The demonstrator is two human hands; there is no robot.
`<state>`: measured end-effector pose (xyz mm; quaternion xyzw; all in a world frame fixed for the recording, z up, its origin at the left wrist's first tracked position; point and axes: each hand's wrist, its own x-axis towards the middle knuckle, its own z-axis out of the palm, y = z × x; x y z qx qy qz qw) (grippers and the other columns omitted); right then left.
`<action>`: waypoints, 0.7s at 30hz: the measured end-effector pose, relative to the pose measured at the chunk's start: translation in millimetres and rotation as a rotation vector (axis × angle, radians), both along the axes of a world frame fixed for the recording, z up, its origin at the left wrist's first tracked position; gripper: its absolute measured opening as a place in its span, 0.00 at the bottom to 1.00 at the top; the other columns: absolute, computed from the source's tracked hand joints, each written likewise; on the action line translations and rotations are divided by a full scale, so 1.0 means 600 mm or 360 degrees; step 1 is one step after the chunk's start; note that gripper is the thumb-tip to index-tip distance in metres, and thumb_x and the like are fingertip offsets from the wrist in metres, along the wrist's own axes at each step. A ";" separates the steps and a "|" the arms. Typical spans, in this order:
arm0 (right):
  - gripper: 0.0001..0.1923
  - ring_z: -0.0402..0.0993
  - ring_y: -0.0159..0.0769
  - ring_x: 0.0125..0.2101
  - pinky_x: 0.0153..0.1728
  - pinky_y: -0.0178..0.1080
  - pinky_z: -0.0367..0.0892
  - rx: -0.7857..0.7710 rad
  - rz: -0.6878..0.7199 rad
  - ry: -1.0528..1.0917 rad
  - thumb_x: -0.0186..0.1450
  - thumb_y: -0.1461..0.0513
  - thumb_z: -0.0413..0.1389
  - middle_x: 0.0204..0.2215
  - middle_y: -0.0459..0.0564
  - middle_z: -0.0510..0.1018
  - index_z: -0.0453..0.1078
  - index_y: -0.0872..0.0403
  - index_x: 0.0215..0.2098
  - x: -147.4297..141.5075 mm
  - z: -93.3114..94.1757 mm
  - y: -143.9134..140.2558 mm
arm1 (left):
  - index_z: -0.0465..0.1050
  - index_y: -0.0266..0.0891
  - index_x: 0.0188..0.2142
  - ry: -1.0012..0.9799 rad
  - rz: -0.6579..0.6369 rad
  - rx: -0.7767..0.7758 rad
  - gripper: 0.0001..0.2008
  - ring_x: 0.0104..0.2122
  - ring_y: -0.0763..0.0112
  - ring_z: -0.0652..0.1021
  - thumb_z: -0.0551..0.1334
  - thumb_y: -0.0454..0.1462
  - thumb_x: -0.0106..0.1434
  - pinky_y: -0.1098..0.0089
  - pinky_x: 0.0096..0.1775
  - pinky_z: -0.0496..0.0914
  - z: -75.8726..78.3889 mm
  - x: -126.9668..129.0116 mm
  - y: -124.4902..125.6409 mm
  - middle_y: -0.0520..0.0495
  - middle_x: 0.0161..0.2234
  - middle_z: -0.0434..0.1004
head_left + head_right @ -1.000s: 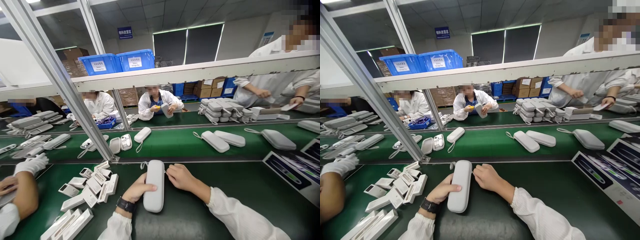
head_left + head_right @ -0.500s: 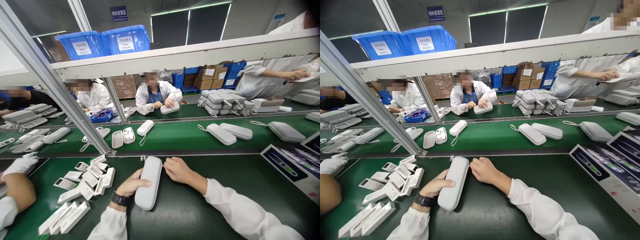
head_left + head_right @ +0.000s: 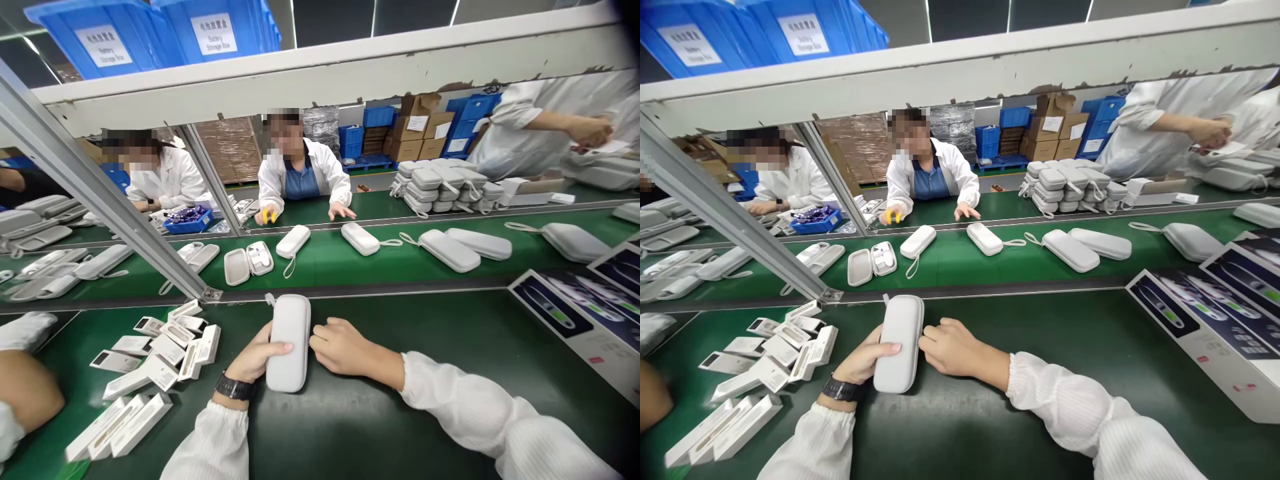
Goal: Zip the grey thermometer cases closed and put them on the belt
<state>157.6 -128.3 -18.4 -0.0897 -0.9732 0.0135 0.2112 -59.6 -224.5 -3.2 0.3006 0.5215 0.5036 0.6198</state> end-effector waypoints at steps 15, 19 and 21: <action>0.10 0.54 0.32 0.23 0.33 0.41 0.48 0.0152 -0.0011 0.0092 0.69 0.63 0.49 0.26 0.46 0.69 0.65 0.54 0.29 0.004 0.024 0.022 | 0.78 0.34 0.40 -0.0235 0.0348 -0.0083 0.24 0.28 0.64 0.78 0.77 0.39 0.43 0.69 0.32 0.73 -0.008 0.029 0.014 0.43 0.33 0.81; 0.11 0.54 0.32 0.23 0.32 0.42 0.47 0.0194 -0.0017 0.0085 0.70 0.64 0.48 0.26 0.46 0.68 0.65 0.54 0.30 0.006 0.025 0.019 | 0.77 0.36 0.41 -0.0162 0.0424 -0.0028 0.24 0.25 0.69 0.77 0.77 0.40 0.44 0.71 0.29 0.73 -0.006 0.035 0.016 0.47 0.32 0.81; 0.11 0.54 0.32 0.23 0.31 0.42 0.46 0.0208 -0.0006 0.0051 0.70 0.66 0.47 0.27 0.45 0.67 0.64 0.54 0.30 0.006 0.025 0.013 | 0.76 0.36 0.40 -0.0104 0.0452 -0.0032 0.24 0.22 0.71 0.76 0.77 0.40 0.45 0.73 0.28 0.72 -0.001 0.037 0.016 0.49 0.29 0.80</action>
